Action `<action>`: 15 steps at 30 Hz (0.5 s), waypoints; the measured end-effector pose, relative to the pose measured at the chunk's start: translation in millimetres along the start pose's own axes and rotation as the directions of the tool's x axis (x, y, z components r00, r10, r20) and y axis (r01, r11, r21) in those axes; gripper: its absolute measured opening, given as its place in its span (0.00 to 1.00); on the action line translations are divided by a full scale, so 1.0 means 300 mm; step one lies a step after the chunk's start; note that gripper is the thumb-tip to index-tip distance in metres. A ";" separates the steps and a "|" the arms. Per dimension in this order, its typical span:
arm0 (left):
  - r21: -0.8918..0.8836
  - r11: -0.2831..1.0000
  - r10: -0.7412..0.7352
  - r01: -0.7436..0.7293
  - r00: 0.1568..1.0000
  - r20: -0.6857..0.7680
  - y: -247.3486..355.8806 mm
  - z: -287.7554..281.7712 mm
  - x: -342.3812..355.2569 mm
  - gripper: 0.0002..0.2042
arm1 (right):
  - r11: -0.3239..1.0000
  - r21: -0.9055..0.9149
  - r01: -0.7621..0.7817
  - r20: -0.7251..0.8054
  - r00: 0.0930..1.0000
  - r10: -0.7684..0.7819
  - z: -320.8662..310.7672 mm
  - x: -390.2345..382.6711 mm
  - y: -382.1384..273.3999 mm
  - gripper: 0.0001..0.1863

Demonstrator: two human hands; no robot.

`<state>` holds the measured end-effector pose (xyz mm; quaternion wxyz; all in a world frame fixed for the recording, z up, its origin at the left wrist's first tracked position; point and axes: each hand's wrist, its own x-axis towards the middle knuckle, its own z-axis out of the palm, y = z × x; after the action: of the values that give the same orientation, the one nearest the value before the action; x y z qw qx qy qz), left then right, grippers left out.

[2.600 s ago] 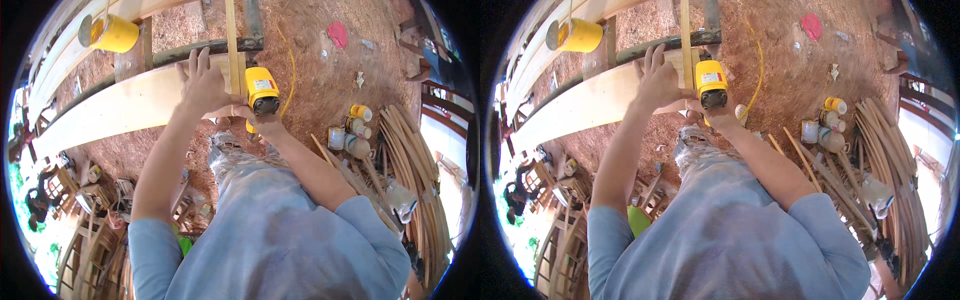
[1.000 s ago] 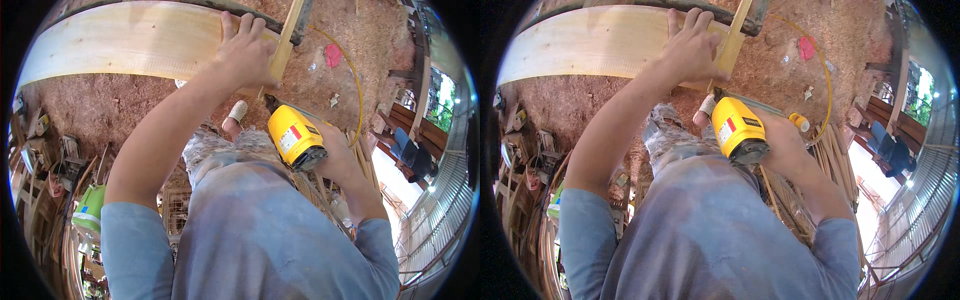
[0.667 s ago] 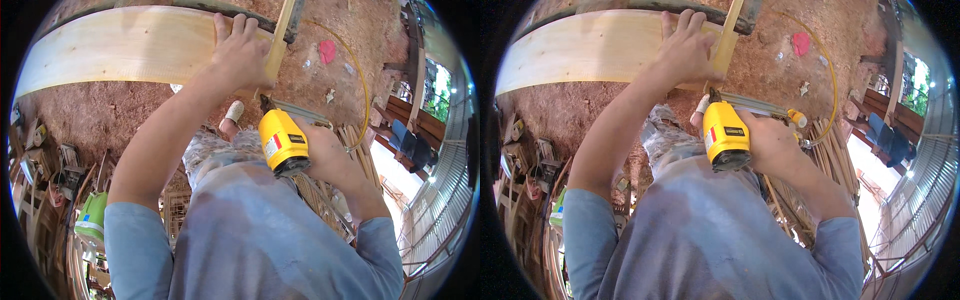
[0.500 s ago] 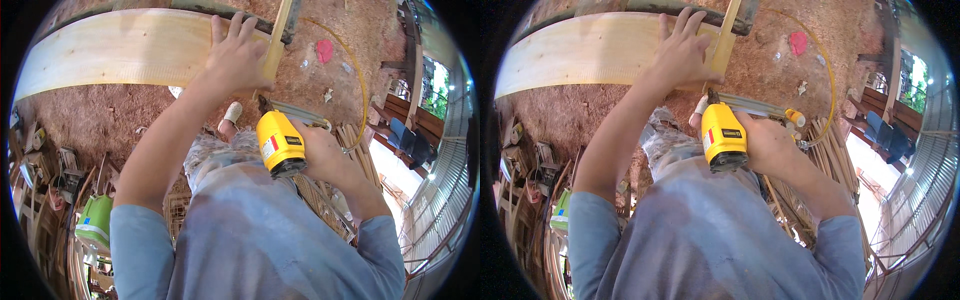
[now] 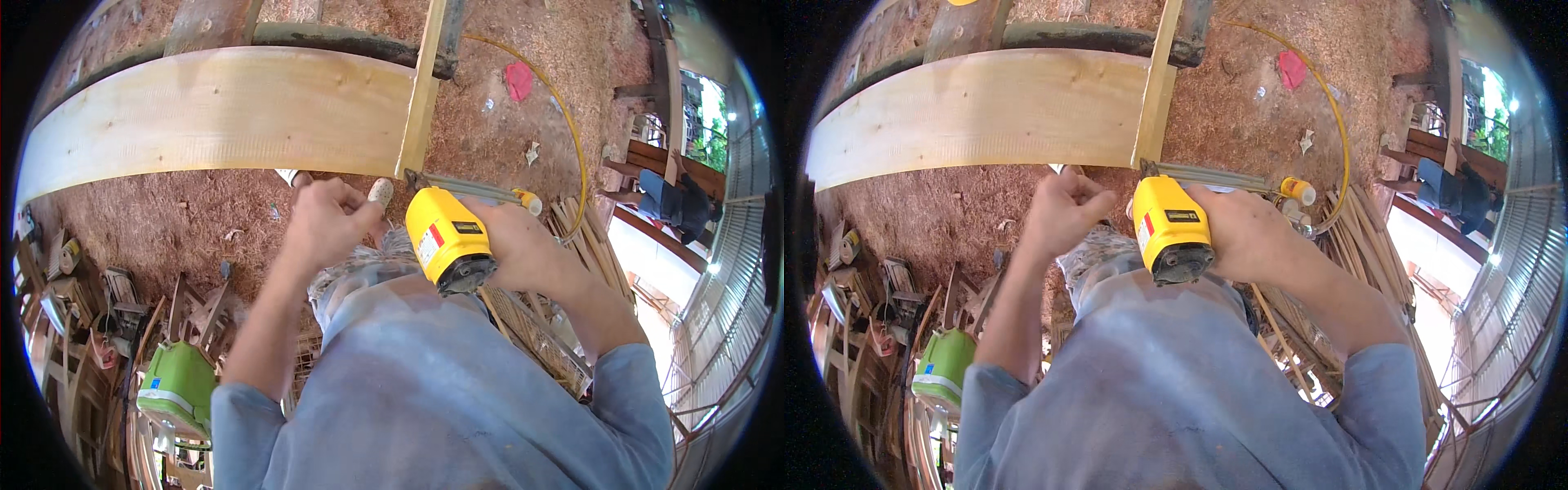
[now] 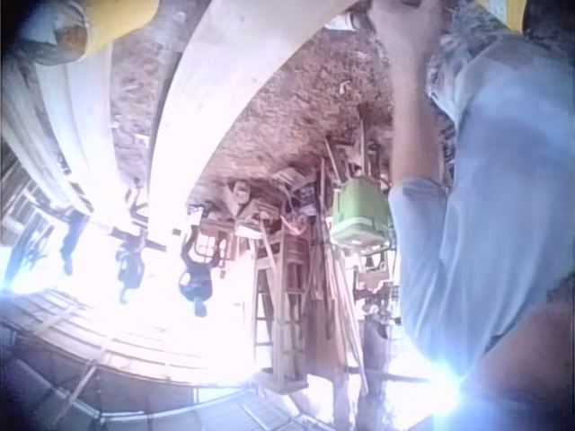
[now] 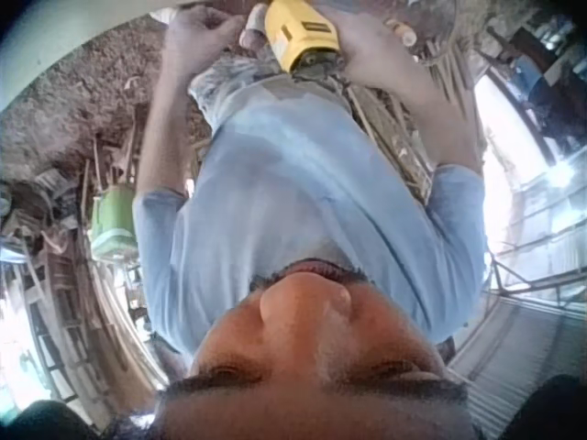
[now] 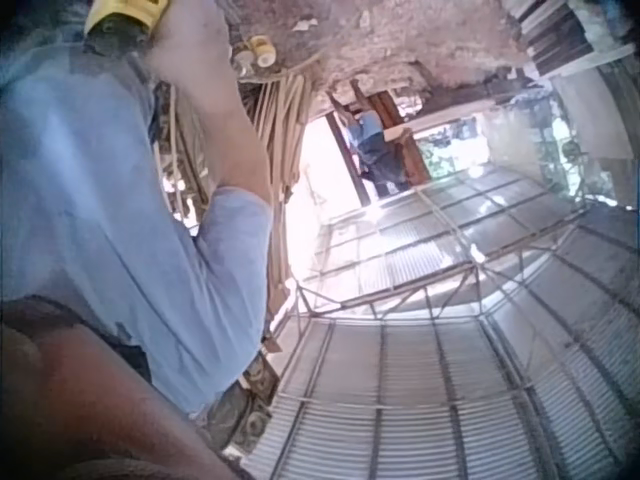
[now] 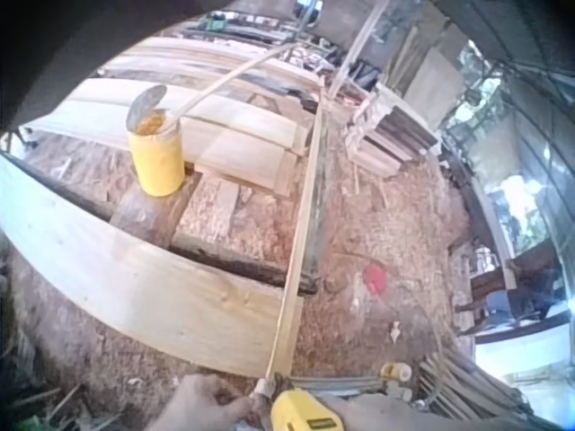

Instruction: The person attaches a thin wooden strip to the edge of a board using a pneumatic nail gun, cuts off the excess with a handsaw, and applies glue onto wooden strips using a stick.

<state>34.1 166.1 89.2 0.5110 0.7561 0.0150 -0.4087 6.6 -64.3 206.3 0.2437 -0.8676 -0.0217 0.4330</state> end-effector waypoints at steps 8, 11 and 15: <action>-0.459 0.851 0.025 -0.257 0.890 -0.454 -0.069 0.258 0.062 0.09 | 0.998 0.022 0.055 -0.016 0.998 -0.055 -0.006 -0.006 0.012 0.36; -0.010 0.963 0.212 -0.269 0.783 -0.584 -0.027 0.133 0.050 0.13 | 0.993 -0.023 0.118 -0.059 0.991 -0.119 -0.006 -0.002 0.037 0.36; 0.617 0.524 0.851 -0.587 0.330 -0.409 0.110 -0.022 0.234 0.22 | 0.992 -0.016 0.127 -0.028 0.991 -0.128 -0.005 0.004 0.024 0.40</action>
<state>99.4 127.8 70.6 0.4474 0.8487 -0.2199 0.1766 7.1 -71.0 203.0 0.2649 -0.8724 -0.0768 0.4036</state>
